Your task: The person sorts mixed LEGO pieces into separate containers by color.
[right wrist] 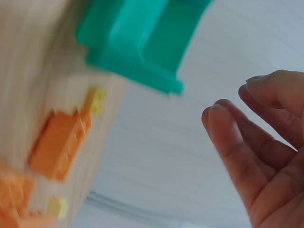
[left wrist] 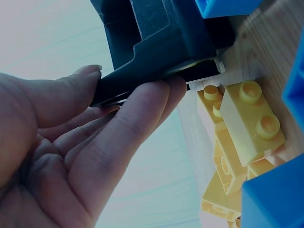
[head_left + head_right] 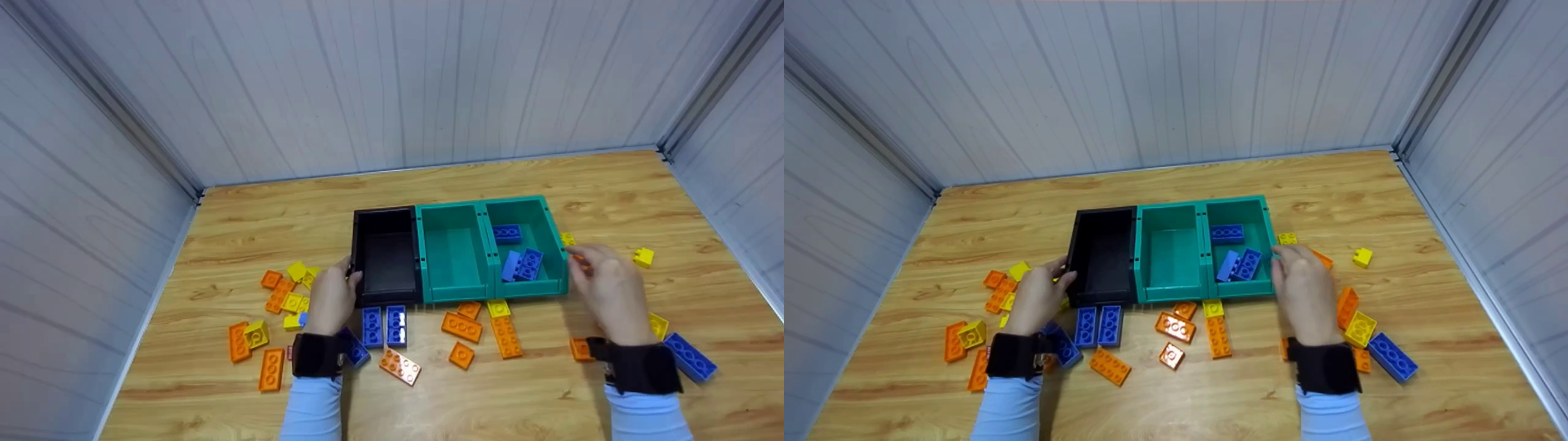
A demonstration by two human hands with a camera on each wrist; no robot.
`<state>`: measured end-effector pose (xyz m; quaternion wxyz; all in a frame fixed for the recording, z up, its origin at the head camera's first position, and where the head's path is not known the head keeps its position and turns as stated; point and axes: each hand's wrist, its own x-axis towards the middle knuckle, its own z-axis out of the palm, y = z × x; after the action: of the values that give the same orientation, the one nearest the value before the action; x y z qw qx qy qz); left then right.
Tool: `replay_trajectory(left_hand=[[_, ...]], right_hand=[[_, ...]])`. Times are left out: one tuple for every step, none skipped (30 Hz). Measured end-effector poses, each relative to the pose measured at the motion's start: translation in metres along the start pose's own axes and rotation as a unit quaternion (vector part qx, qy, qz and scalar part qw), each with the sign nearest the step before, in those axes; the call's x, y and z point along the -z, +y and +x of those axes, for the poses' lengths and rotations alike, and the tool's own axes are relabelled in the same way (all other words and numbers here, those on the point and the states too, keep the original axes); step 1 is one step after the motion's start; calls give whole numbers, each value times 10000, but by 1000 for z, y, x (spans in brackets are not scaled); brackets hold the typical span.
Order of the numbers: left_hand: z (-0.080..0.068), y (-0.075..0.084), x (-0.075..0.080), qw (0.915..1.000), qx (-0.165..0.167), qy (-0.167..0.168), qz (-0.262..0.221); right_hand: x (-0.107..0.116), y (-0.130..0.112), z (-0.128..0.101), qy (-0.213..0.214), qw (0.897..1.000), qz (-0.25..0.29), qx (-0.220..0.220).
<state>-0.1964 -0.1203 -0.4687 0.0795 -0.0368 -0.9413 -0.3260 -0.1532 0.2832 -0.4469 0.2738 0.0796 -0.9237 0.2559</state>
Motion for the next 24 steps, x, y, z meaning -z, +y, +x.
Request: replay_trajectory(left_hand=[[0, 0, 0, 10000, 3, -6, 14], [0, 0, 0, 10000, 9, -17, 33], [0, 0, 0, 10000, 11, -29, 44], [0, 0, 0, 10000, 15, -40, 42], [0, -1, 0, 10000, 21, -48, 35], [0, -1, 0, 10000, 42, -62, 19], [0, -1, 0, 10000, 42, -68, 8], [1, -1, 1, 10000, 40, -75, -2], [1, -1, 1, 10000, 33, -79, -16], [1, -1, 1, 10000, 23, -74, -35], [1, 0, 1, 10000, 15, -65, -40], [1, 0, 1, 10000, 9, -57, -42], [1, 0, 1, 10000, -3, -51, -42], [1, 0, 1, 10000, -15, -48, -41], [1, -1, 1, 10000, -28, -40, -41], [1, -1, 0, 10000, -41, -36, -39], [1, -1, 0, 10000, -50, -36, -32], [1, -2, 0, 10000, -62, -40, -34], [0, -2, 0, 10000, -71, -46, -43], [0, -2, 0, 9999, -72, -52, -56], [0, -2, 0, 9999, -79, -59, -65], [0, -2, 0, 9999, -76, -67, -84], [0, -1, 0, 9999, -70, -72, -97], [0, -1, 0, 9999, -64, -76, -111]], right_hand=[[5, 2, 0, 32, 9999, -35, -105], [9, 5, 0, 64, 9997, -81, -204], [13, 9, -1, 81, 9994, -128, -306], [17, 13, -1, 44, 9988, -173, -453], [21, 17, -2, -52, 9976, -221, -658], [26, 22, -4, -203, 9956, -293, -870], [30, 27, -5, -415, 9925, -366, -1093], [35, 33, -7, -675, 9883, -424, -1303], [39, 39, -9, -1003, 9819, -491, -1530], [43, 44, -11, -1352, 9740, -565, -1725], [47, 50, -12, -1720, 9645, -598, -1910], [50, 56, -13, -2053, 9552, -615, -2041], [52, 61, -15, -2343, 9462, -611, -2147], [53, 66, -16, -2577, 9386, -607, -2214], [53, 70, -17, -2774, 9318, -597, -2263], [53, 74, -18, -2937, 9262, -586, -2292], [53, 78, -18, -3088, 9205, -556, -2328], [53, 80, -18, -3208, 9157, -528, -2364], [52, 83, -19, -3334, 9106, -499, -2391], [52, 85, -19, -3481, 9047, -467, -2410], [52, 88, -19, -3639, 8978, -418, -2446], [52, 90, -19, -3780, 8917, -379, -2461], [52, 92, -19, -3907, 8865, -346, -2456], [52, 94, -19, -4031, 8808, -311, -2463]])
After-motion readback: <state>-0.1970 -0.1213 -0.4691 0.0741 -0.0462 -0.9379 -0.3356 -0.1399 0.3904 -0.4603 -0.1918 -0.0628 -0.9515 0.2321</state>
